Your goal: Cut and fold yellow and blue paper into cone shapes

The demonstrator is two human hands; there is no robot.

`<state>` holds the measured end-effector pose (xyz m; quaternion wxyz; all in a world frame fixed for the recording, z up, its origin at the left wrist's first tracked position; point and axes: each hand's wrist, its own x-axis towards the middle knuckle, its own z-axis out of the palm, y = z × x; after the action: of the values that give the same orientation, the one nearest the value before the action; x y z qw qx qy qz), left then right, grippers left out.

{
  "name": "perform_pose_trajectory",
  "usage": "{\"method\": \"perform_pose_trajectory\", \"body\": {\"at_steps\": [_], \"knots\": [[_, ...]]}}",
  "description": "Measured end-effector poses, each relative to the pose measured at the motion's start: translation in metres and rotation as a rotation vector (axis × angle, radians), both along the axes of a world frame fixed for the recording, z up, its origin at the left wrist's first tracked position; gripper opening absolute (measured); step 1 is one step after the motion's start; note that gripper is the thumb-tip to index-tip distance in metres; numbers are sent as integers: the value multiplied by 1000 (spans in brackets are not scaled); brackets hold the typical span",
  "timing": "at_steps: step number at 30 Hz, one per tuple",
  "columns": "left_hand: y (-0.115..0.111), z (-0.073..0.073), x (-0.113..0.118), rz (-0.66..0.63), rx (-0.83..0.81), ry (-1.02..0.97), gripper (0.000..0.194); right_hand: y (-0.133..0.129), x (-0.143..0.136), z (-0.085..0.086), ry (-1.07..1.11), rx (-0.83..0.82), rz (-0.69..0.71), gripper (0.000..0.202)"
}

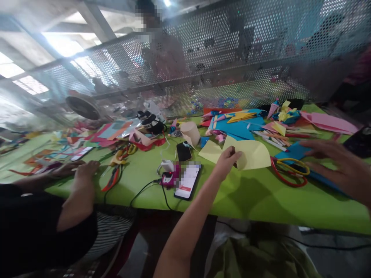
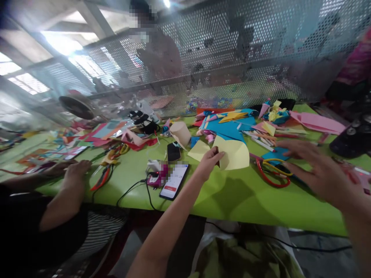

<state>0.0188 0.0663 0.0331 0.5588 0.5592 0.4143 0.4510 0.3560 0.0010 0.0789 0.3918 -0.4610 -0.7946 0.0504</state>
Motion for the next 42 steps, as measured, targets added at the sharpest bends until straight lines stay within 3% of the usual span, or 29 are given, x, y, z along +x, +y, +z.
{"method": "perform_pose_trajectory", "body": {"at_steps": [5,8,11,14,18,20,24,28,35,42], "knots": [[6,3,9,29,10,-34,48,50,-68,-3,93,-276,239,47],[9,-3,9,90,11,-44,48,63,-89,-8,190,-420,246,33],[11,-13,4,117,-18,-116,51,64,-100,-16,334,-429,224,24],[10,-22,1,88,-128,-212,52,58,-106,-22,414,-435,234,22],[5,-24,2,-155,-311,-393,69,51,-108,-26,436,-432,249,19],[2,-23,2,-212,-337,-407,67,49,-107,-28,442,-430,239,16],[-2,-19,0,-178,-351,-367,60,51,-104,-34,497,-426,218,14],[-3,-19,0,-221,-356,-335,63,53,-102,-42,522,-423,212,15],[-5,-20,3,-172,-401,-255,71,52,-104,-42,391,-356,247,13],[-5,-27,7,-128,-435,-210,61,51,-107,-41,226,-233,262,7]]}}
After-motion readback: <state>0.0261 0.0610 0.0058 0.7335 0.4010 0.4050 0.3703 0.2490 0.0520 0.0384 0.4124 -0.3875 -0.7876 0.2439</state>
